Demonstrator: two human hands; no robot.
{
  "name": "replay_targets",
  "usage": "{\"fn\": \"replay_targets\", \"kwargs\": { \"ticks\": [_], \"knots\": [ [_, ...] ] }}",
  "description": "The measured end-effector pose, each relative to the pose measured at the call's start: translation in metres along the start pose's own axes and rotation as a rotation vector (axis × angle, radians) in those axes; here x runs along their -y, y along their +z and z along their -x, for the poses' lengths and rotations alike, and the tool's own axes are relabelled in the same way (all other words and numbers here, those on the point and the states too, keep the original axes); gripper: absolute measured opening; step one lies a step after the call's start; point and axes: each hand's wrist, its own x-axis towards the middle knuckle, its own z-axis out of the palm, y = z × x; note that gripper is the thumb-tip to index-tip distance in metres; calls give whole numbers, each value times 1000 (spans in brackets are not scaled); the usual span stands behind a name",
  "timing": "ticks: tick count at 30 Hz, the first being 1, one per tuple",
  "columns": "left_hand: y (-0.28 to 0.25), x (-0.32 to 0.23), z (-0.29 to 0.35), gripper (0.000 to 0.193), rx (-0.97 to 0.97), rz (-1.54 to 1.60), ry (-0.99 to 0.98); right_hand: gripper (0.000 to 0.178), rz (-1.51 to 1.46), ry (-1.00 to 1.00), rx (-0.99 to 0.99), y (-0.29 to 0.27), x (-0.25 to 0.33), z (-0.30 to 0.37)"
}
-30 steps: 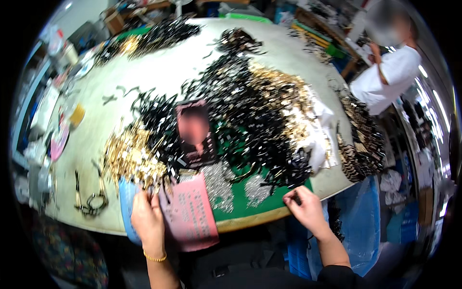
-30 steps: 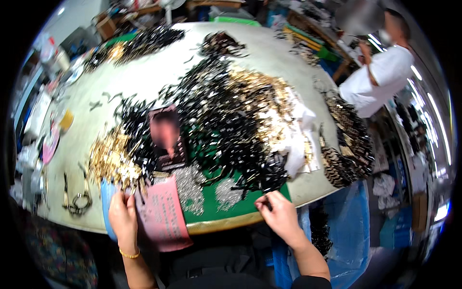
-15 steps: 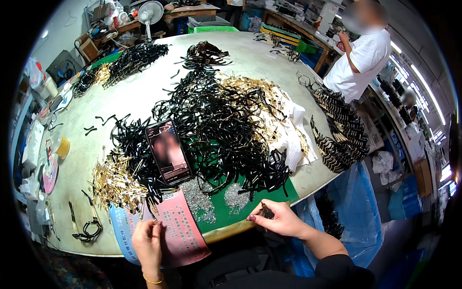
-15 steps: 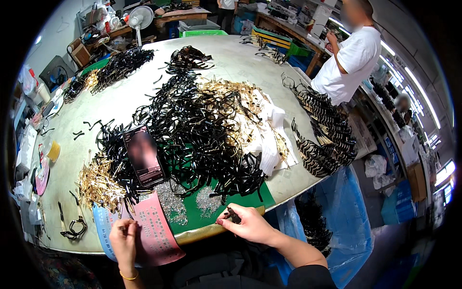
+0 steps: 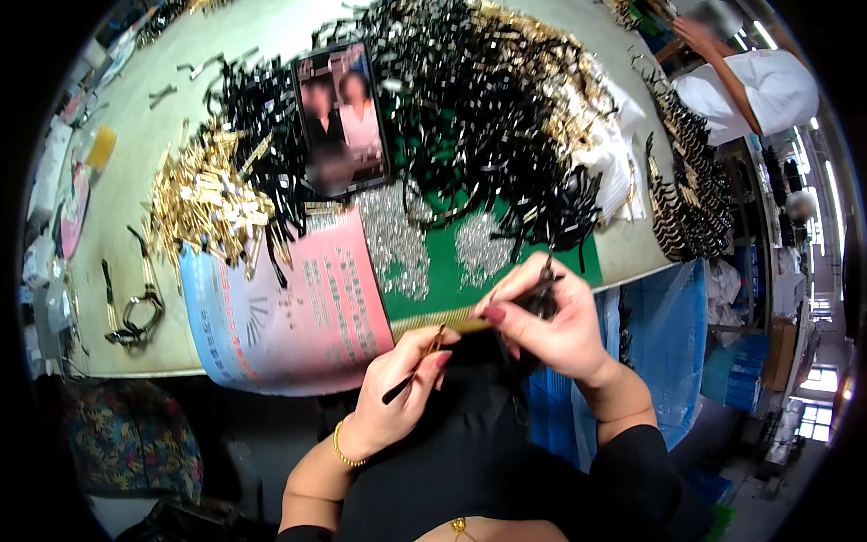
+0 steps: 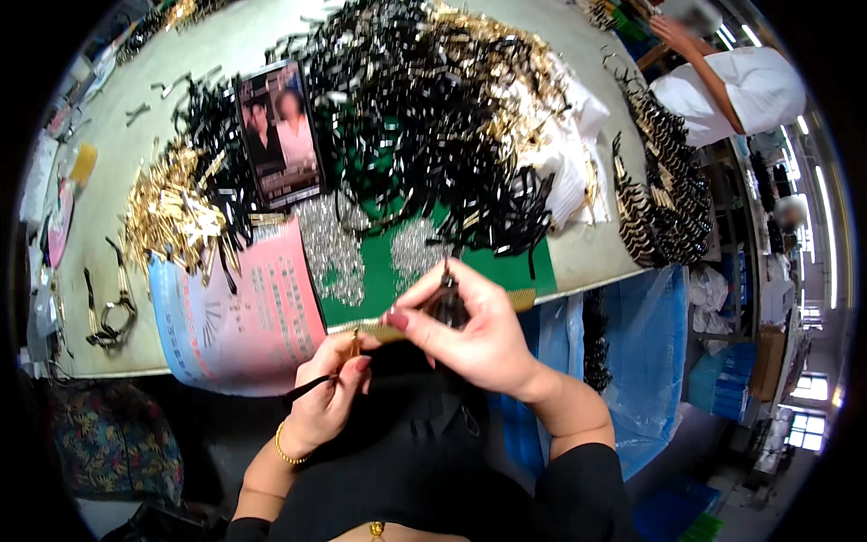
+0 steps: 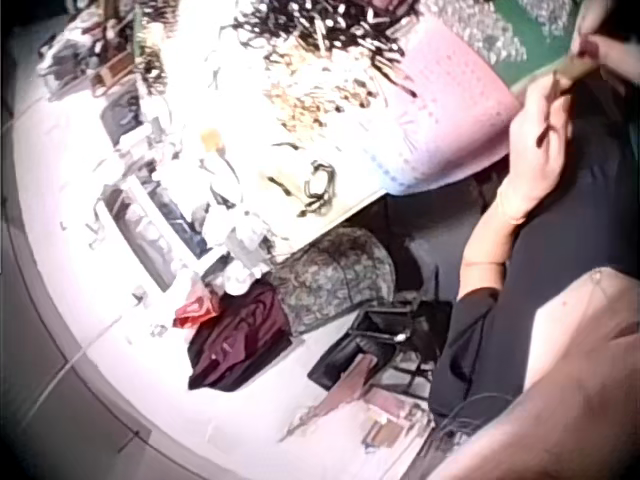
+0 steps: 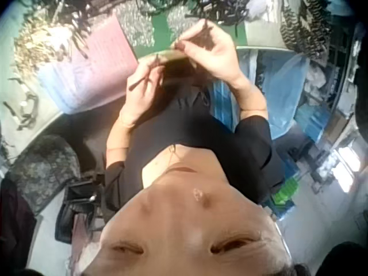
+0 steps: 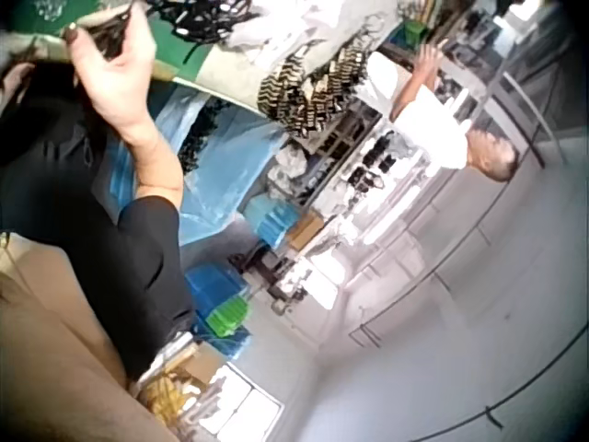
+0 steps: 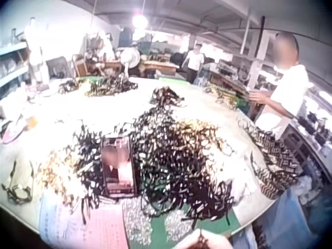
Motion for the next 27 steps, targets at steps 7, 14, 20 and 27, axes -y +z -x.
{"fn": "replay_targets", "kwargs": {
  "ticks": [7, 14, 20, 27],
  "knots": [
    [4, 14, -6, 23, -41, -13, 168, 14, -45, 228, 56, 0, -5, -7],
    [5, 13, -11, 20, -21, -99, 229, 13, -44, 245, 74, -3, -8, -6],
    [14, 15, -15, 9, -43, -199, 269, 20, 125, 138, 102, -5, -18, 8],
    [5, 16, -10, 14, -123, -93, 78, 28, 1214, -71, 242, -36, -1, -4]
  ]
}}
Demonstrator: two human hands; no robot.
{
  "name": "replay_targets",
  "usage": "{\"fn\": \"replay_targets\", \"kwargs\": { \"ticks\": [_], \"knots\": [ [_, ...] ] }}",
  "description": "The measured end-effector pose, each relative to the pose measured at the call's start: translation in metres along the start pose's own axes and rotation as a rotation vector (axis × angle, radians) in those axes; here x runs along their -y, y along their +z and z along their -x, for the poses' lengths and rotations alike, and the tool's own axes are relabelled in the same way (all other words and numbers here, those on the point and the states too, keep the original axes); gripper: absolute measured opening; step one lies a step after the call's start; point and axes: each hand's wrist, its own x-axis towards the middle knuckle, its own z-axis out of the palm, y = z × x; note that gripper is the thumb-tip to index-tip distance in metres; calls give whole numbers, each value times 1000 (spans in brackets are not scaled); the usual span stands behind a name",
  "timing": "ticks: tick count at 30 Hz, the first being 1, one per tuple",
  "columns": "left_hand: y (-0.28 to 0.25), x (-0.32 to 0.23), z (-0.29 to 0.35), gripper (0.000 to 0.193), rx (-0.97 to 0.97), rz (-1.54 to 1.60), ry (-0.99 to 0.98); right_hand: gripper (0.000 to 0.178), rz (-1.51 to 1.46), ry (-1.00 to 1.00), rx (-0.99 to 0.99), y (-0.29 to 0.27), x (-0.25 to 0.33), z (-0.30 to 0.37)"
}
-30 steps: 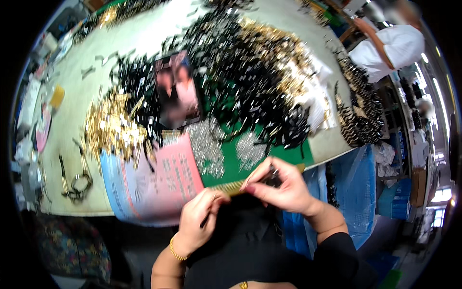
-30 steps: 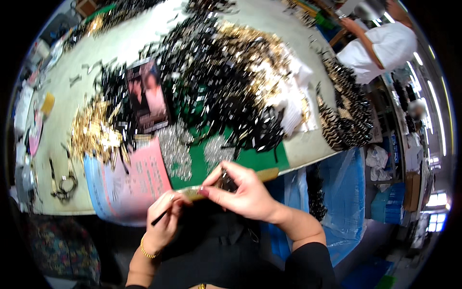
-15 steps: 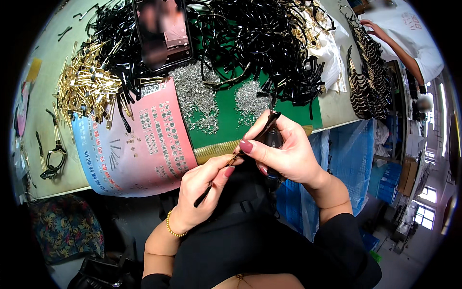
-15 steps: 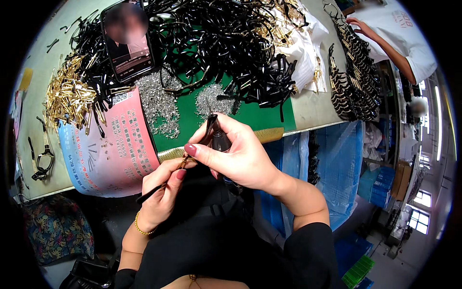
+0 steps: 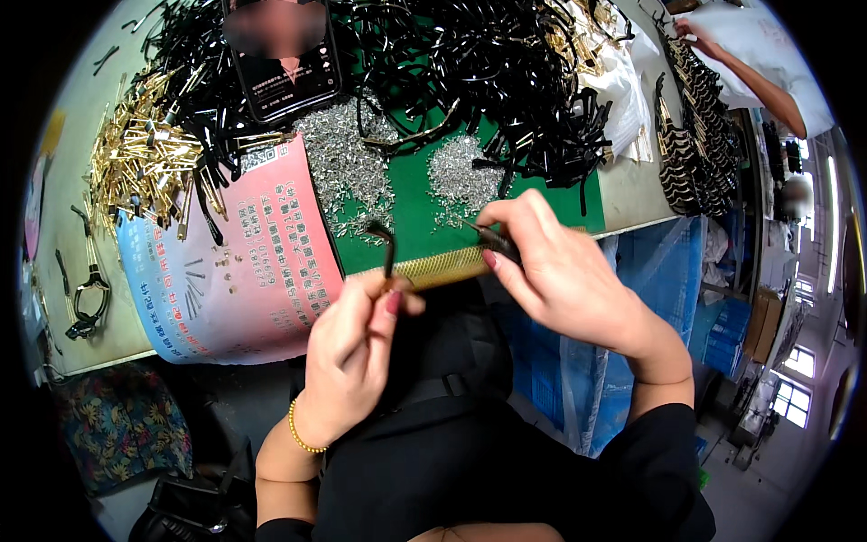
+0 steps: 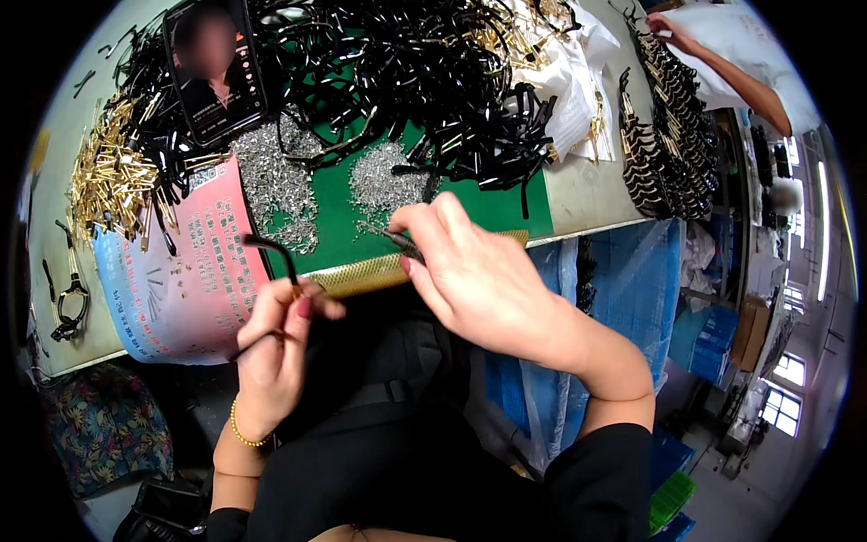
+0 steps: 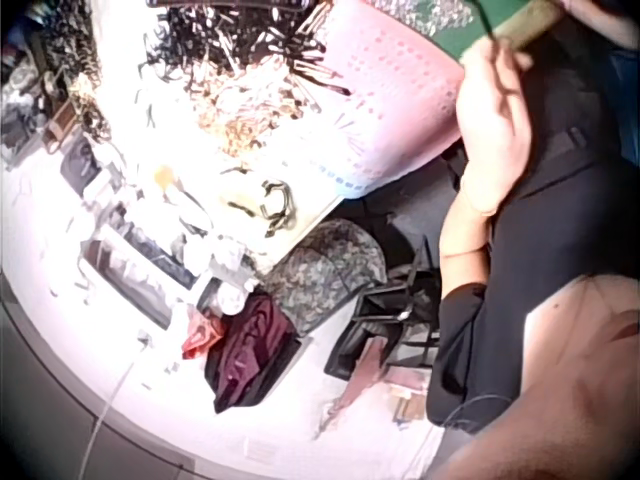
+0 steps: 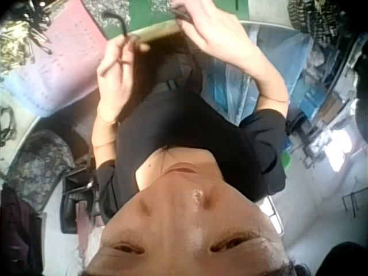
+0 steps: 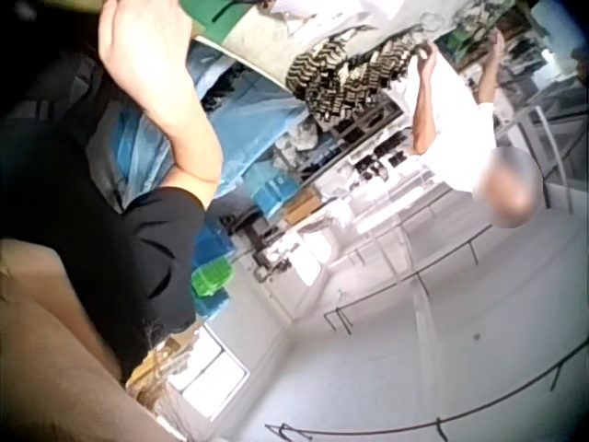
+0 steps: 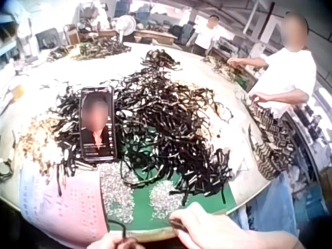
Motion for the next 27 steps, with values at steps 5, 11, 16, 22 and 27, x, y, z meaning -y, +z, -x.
{"fn": "replay_targets", "kwargs": {
  "ticks": [5, 11, 16, 22, 27],
  "knots": [
    [7, -13, -17, 16, 13, 30, -187, 40, 165, 11, -23, 5, -5, -4],
    [16, -14, -31, 15, -4, 195, -190, 41, 180, -27, -13, 5, -7, -8],
    [11, -11, -38, 14, 54, 202, -220, 42, 174, -48, 2, 6, -9, -11],
    [0, -15, -15, 17, -1, 78, -213, 46, 194, -34, 42, 3, -6, -13],
    [-8, -12, -12, 18, -74, -136, -128, 47, 162, -6, 161, -4, -6, -20]
  ]
}}
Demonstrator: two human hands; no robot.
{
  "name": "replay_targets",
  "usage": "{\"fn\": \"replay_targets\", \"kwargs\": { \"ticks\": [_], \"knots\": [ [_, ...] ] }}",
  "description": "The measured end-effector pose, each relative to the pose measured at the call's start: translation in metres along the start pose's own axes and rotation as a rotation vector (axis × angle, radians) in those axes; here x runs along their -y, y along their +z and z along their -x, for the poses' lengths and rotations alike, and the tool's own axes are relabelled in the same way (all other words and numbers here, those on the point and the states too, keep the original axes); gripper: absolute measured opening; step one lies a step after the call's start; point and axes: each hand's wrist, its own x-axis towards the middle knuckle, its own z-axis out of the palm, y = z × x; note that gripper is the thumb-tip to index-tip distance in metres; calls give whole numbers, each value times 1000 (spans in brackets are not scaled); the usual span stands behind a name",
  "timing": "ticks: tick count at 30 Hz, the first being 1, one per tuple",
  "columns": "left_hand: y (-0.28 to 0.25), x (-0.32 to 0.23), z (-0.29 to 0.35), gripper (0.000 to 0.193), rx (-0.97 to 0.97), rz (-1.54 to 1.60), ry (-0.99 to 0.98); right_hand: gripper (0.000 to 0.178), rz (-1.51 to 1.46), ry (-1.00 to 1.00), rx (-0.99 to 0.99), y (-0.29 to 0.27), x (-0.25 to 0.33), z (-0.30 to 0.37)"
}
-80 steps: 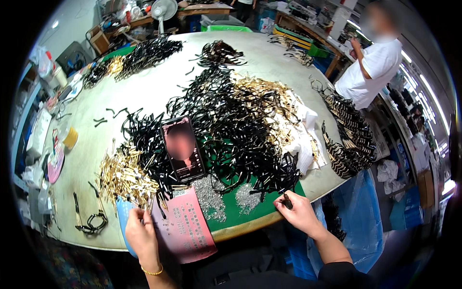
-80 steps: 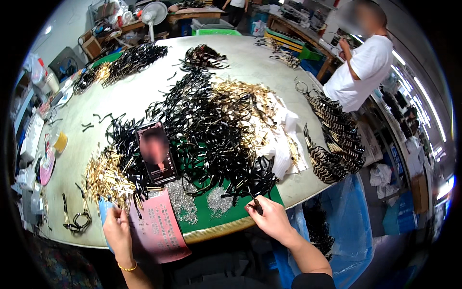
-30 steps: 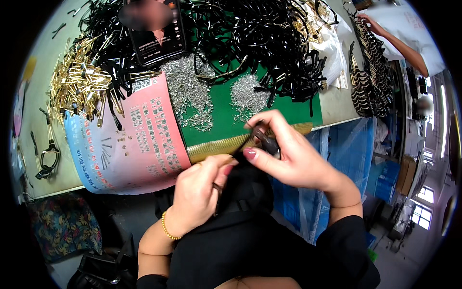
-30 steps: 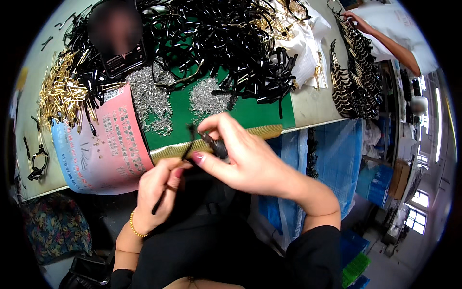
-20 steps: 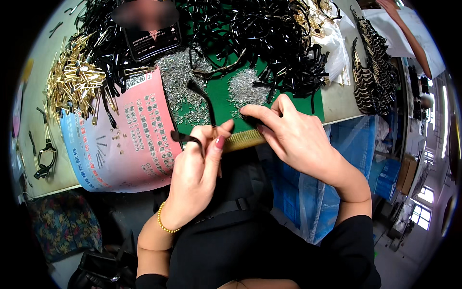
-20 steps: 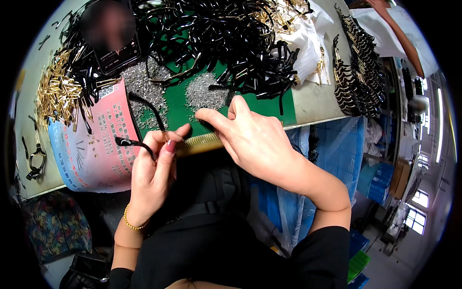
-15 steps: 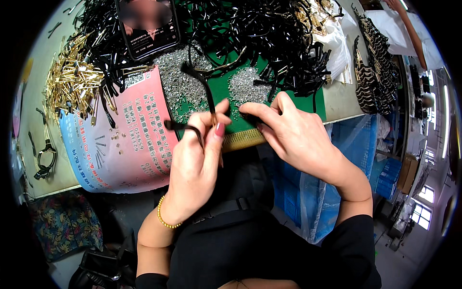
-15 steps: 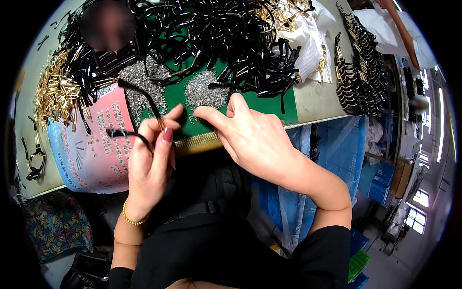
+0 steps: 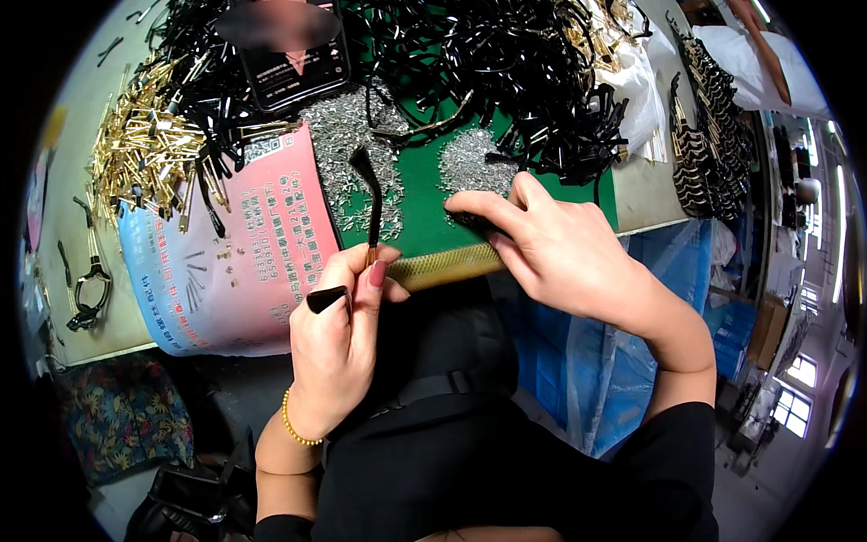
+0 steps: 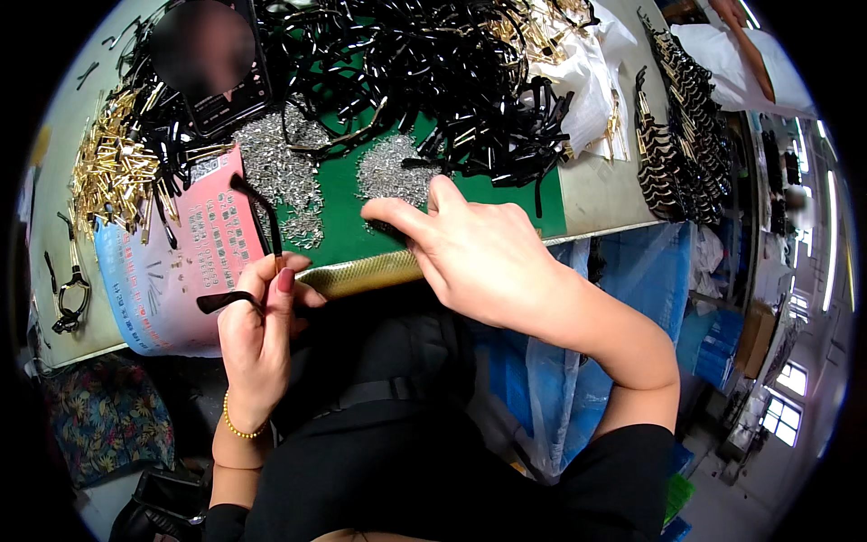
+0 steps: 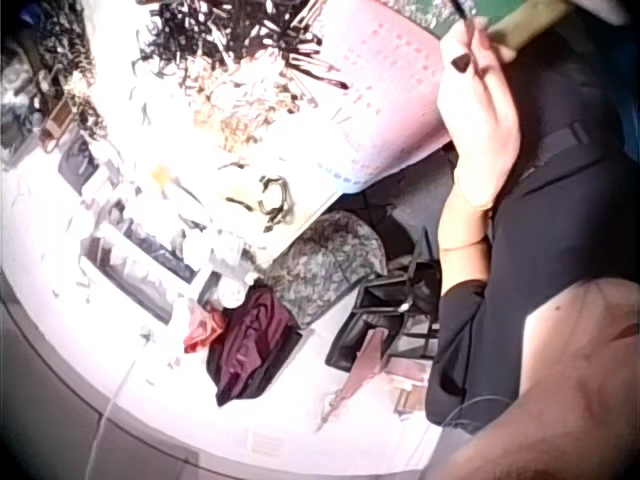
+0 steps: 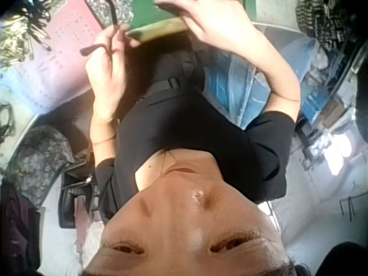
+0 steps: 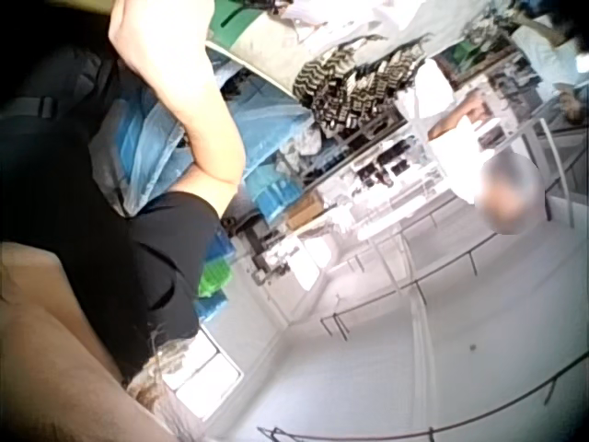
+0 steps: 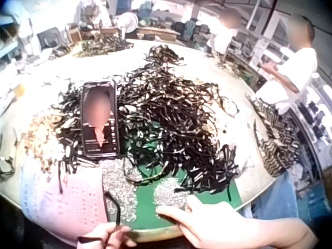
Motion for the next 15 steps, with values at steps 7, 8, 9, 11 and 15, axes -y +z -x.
{"fn": "replay_targets", "kwargs": {
  "ticks": [7, 8, 9, 11, 15],
  "knots": [
    [3, 12, 0, 21, -90, 66, 13, 46, -1122, 157, 461, -23, 31, -9],
    [3, 13, 0, 21, -96, 58, 17, 47, -1167, 159, 472, -20, 34, -11],
    [3, 14, 0, 21, -101, 56, 21, 47, -1209, 166, 482, -18, 34, -12],
    [3, 16, -1, 22, -89, 13, 55, 48, -1219, 159, 488, -17, 34, -14],
    [5, 16, -2, 25, -97, -77, 109, 48, -1214, 162, 494, -18, 33, -17]
  ]
}}
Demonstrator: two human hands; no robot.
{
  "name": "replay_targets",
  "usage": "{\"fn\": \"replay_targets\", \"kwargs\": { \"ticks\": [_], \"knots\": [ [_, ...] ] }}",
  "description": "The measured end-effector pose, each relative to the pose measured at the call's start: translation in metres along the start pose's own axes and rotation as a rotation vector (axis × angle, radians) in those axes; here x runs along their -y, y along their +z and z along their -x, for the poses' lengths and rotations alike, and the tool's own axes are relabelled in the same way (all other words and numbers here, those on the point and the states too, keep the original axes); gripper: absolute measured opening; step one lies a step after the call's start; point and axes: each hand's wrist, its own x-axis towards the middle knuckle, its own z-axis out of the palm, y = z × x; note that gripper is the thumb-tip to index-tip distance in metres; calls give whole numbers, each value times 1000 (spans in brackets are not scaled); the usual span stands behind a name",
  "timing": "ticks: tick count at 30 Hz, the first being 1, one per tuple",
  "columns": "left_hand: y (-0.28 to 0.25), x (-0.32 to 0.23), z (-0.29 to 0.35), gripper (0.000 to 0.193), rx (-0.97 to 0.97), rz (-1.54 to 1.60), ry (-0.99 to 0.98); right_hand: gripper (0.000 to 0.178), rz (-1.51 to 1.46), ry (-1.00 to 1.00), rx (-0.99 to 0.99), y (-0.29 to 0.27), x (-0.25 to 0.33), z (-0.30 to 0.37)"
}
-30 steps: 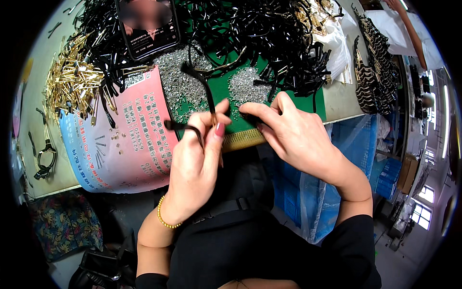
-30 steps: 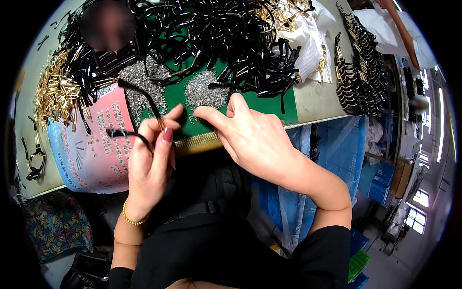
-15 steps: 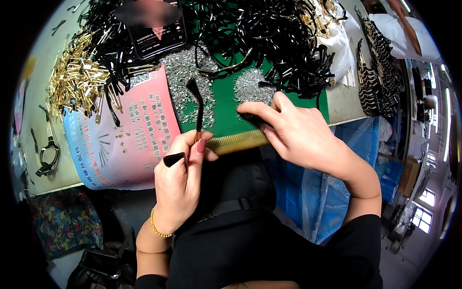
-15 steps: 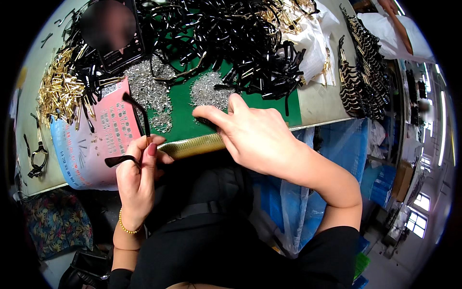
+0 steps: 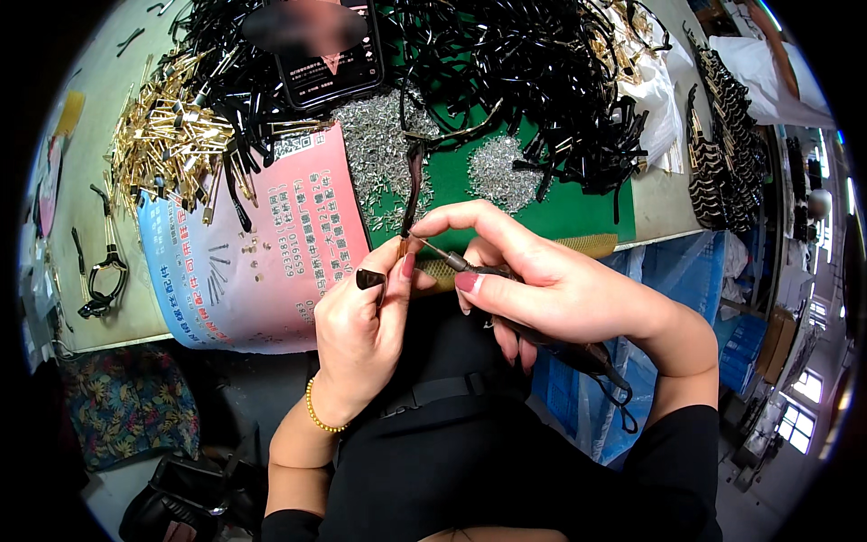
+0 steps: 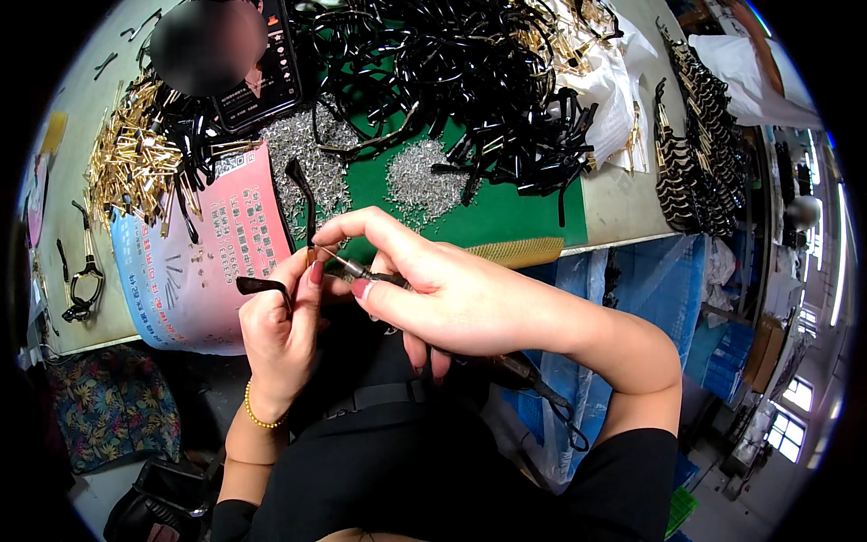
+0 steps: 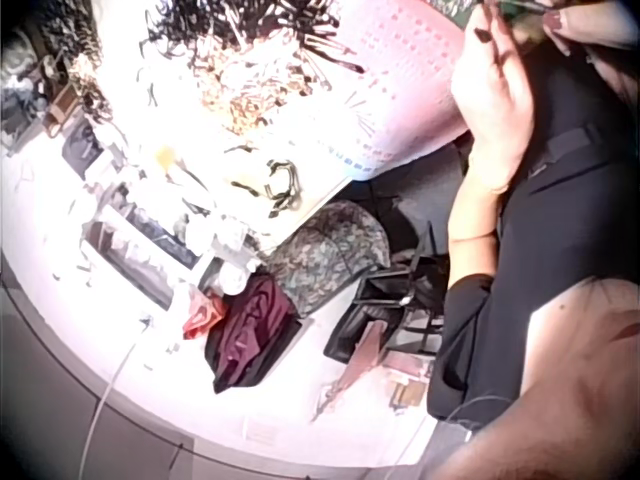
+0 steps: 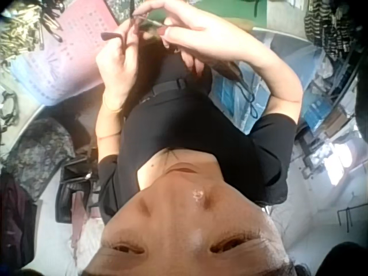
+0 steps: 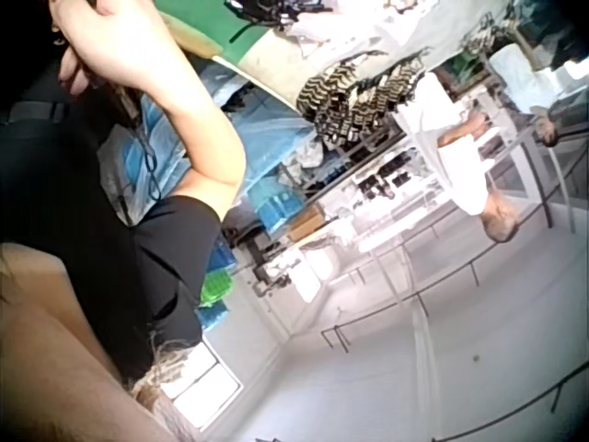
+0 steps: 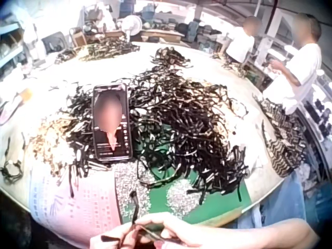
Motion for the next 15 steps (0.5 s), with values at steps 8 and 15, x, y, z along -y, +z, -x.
{"fn": "replay_targets", "kwargs": {
  "ticks": [8, 15],
  "knots": [
    [7, 16, 3, 42, -98, -424, 408, 46, -194, 40, 22, -1, -1, 7],
    [-15, 10, 1, 37, -232, -399, 330, 37, 1027, -447, -441, 6, -10, 2]
  ]
}}
